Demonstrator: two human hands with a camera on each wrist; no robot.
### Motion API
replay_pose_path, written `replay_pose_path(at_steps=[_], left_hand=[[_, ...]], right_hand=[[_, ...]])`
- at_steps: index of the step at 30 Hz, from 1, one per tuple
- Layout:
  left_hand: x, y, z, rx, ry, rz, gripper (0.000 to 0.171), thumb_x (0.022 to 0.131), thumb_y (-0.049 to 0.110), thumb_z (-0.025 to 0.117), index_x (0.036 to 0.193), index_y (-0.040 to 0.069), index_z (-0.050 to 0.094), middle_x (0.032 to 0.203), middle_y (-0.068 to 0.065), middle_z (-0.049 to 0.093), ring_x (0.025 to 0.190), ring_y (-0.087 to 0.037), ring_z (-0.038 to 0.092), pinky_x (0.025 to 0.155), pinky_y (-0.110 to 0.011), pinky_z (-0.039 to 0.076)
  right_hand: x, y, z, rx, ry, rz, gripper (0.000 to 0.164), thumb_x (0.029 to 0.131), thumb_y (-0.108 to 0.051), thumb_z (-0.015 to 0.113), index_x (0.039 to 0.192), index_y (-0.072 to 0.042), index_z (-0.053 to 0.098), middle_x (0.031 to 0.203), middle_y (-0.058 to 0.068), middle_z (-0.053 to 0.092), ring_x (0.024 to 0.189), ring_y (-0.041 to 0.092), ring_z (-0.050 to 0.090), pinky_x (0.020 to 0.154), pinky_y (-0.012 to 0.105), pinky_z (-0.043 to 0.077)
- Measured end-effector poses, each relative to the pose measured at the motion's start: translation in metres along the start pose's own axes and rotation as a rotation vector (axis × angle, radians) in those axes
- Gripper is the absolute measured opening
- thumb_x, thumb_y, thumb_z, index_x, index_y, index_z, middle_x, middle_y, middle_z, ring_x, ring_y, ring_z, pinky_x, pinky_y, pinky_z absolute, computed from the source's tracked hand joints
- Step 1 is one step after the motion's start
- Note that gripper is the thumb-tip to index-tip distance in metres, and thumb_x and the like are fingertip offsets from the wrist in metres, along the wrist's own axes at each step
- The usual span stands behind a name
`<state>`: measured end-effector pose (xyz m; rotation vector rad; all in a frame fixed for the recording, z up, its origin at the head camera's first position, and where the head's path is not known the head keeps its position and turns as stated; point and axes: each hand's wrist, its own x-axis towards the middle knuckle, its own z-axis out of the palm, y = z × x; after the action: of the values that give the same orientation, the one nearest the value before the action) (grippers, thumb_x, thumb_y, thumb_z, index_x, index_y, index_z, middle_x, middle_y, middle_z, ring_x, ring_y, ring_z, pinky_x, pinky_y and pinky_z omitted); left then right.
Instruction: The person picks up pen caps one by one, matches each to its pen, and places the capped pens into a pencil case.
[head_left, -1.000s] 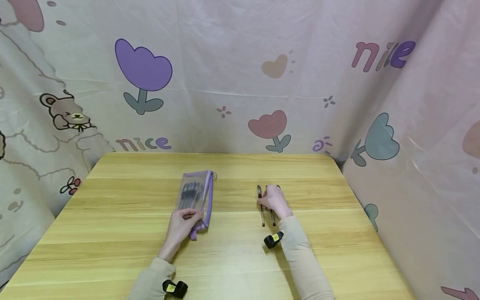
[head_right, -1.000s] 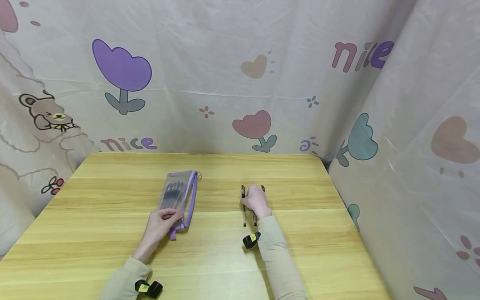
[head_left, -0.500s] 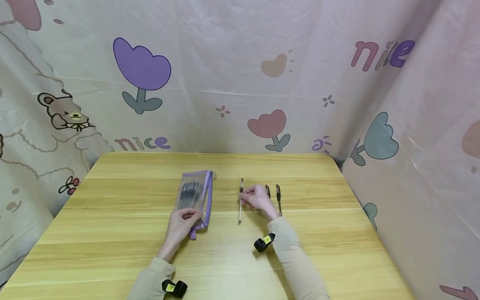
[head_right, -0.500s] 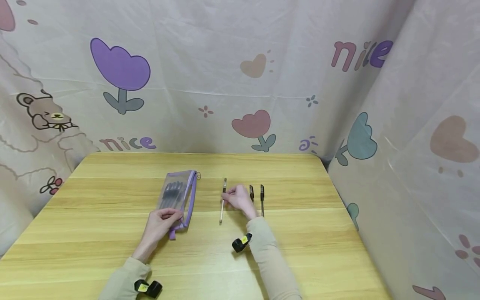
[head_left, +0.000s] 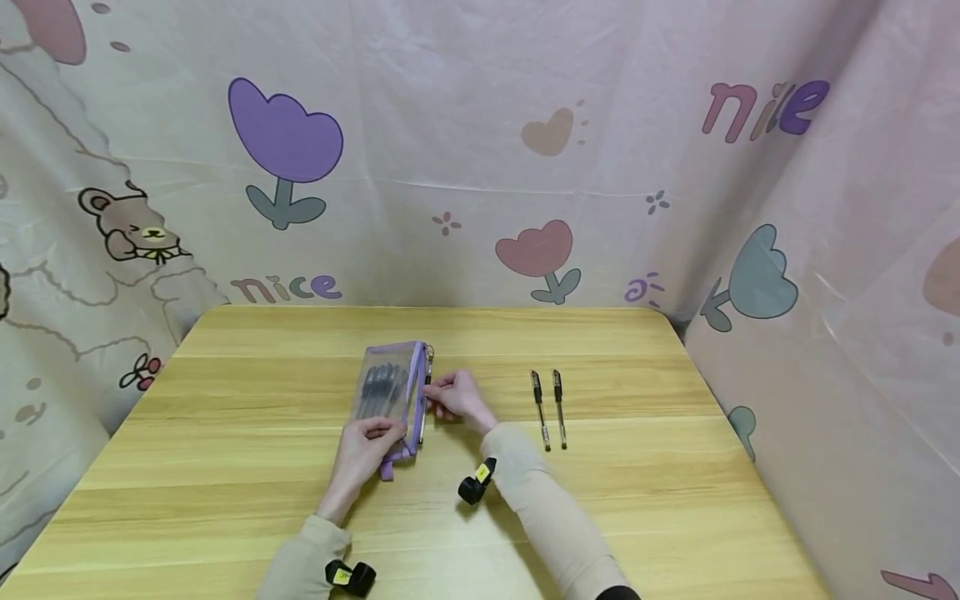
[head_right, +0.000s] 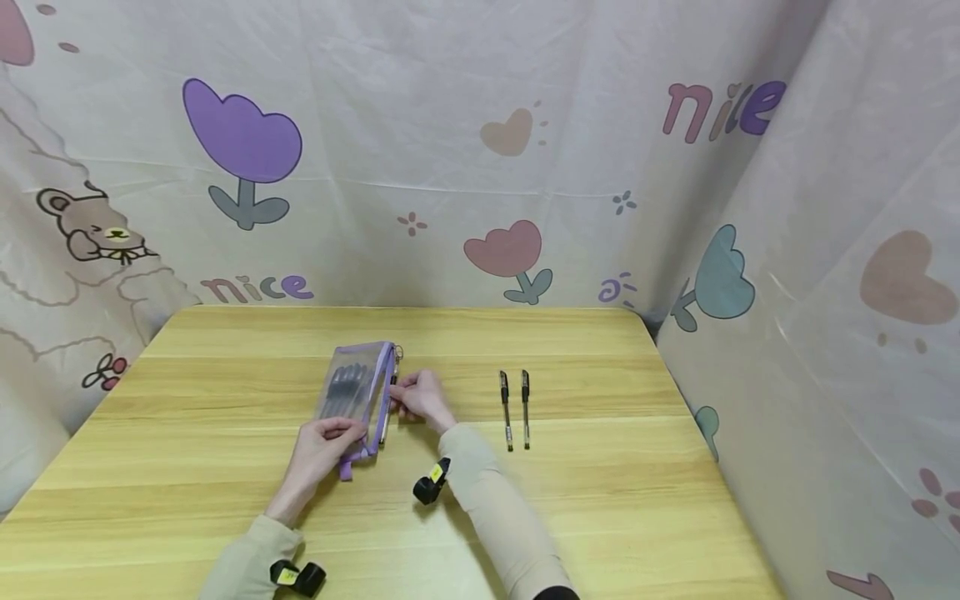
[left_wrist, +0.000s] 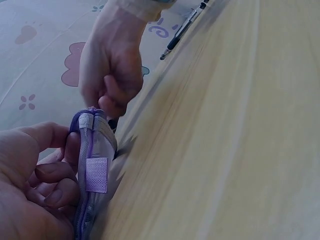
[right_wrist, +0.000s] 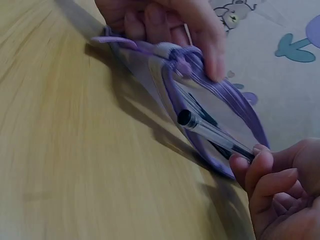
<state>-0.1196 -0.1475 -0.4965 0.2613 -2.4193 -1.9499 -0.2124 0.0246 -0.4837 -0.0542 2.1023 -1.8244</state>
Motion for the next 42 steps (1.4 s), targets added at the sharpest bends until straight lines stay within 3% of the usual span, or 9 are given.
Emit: replay_pose_path(at_steps=[7,15,19,25,28,32,34,37,42], left_hand=[[-0.001,0.0,0.0,0.004,0.006,0.008,0.021,0.091,0.012,0.073,0.099,-0.007,0.074,0.085,-0.01,0.077,0.068,-0.003,0.067,0.064,-0.017,0.055],[-0.001,0.0,0.0,0.012,0.008,0.017,0.02,0.09,0.01,0.073,0.098,-0.007,0.074,0.088,-0.013,0.078,0.068,0.0,0.066,0.064,-0.016,0.054],[-0.001,0.0,0.0,0.006,0.004,0.013,0.02,0.09,0.01,0.074,0.099,-0.008,0.074,0.09,-0.015,0.078,0.068,0.0,0.065,0.064,-0.015,0.054],[0.001,0.0,0.0,0.0,-0.004,0.006,0.021,0.09,0.011,0.074,0.101,-0.008,0.074,0.091,-0.017,0.078,0.069,0.0,0.066,0.065,-0.015,0.053],[0.001,0.001,-0.001,0.01,-0.004,0.001,0.021,0.091,0.01,0.073,0.101,-0.008,0.074,0.092,-0.018,0.078,0.069,0.0,0.065,0.064,-0.015,0.053],[0.0,0.002,-0.001,0.015,-0.003,0.004,0.021,0.091,0.01,0.072,0.101,-0.008,0.074,0.091,-0.016,0.077,0.069,-0.001,0.066,0.065,-0.016,0.053],[0.0,0.002,-0.001,0.014,-0.001,0.011,0.021,0.091,0.011,0.073,0.1,-0.008,0.074,0.089,-0.015,0.078,0.069,-0.001,0.066,0.064,-0.016,0.054],[0.0,0.002,-0.001,0.007,0.001,0.012,0.02,0.091,0.01,0.073,0.099,-0.008,0.074,0.088,-0.015,0.078,0.069,-0.001,0.066,0.064,-0.016,0.053],[0.0,0.002,-0.001,-0.007,-0.004,-0.001,0.021,0.09,0.01,0.074,0.099,-0.009,0.074,0.086,-0.012,0.078,0.067,-0.001,0.065,0.063,-0.016,0.054]], right_hand=[[0.01,0.003,0.014,0.011,0.017,0.046,0.018,0.095,-0.006,0.067,0.088,0.01,0.07,0.057,0.002,0.061,0.038,0.005,0.045,0.036,0.017,0.034],[0.01,-0.005,0.021,-0.042,0.055,0.028,0.017,0.094,-0.004,0.066,0.084,0.009,0.069,0.055,0.001,0.059,0.037,0.005,0.043,0.035,0.016,0.033],[0.008,-0.004,0.027,-0.083,0.05,0.035,0.015,0.092,0.001,0.066,0.083,0.011,0.071,0.056,0.008,0.065,0.035,0.006,0.044,0.035,0.017,0.034],[0.01,-0.001,0.034,-0.139,0.064,0.013,0.011,0.091,0.001,0.067,0.088,0.01,0.074,0.073,0.023,0.074,0.035,0.005,0.045,0.035,0.016,0.034],[0.011,0.0,0.035,-0.138,0.064,-0.01,0.013,0.09,-0.002,0.071,0.085,0.009,0.074,0.064,0.018,0.072,0.034,0.006,0.045,0.034,0.017,0.033],[0.013,0.001,0.036,-0.154,0.049,-0.052,0.021,0.09,-0.009,0.074,0.078,0.009,0.073,0.046,0.001,0.056,0.033,0.006,0.044,0.034,0.018,0.033],[0.013,0.002,0.035,-0.155,0.039,-0.061,0.019,0.09,-0.009,0.074,0.083,0.009,0.074,0.044,-0.002,0.051,0.033,0.005,0.043,0.034,0.017,0.033],[0.011,0.004,0.03,-0.118,0.029,-0.055,0.014,0.091,-0.006,0.071,0.096,0.007,0.076,0.052,0.001,0.061,0.033,0.003,0.041,0.035,0.016,0.035],[-0.007,0.009,0.005,-0.073,0.024,-0.061,0.02,0.092,-0.008,0.069,0.109,0.003,0.073,0.09,0.017,0.077,0.047,0.006,0.05,0.042,0.016,0.042]])
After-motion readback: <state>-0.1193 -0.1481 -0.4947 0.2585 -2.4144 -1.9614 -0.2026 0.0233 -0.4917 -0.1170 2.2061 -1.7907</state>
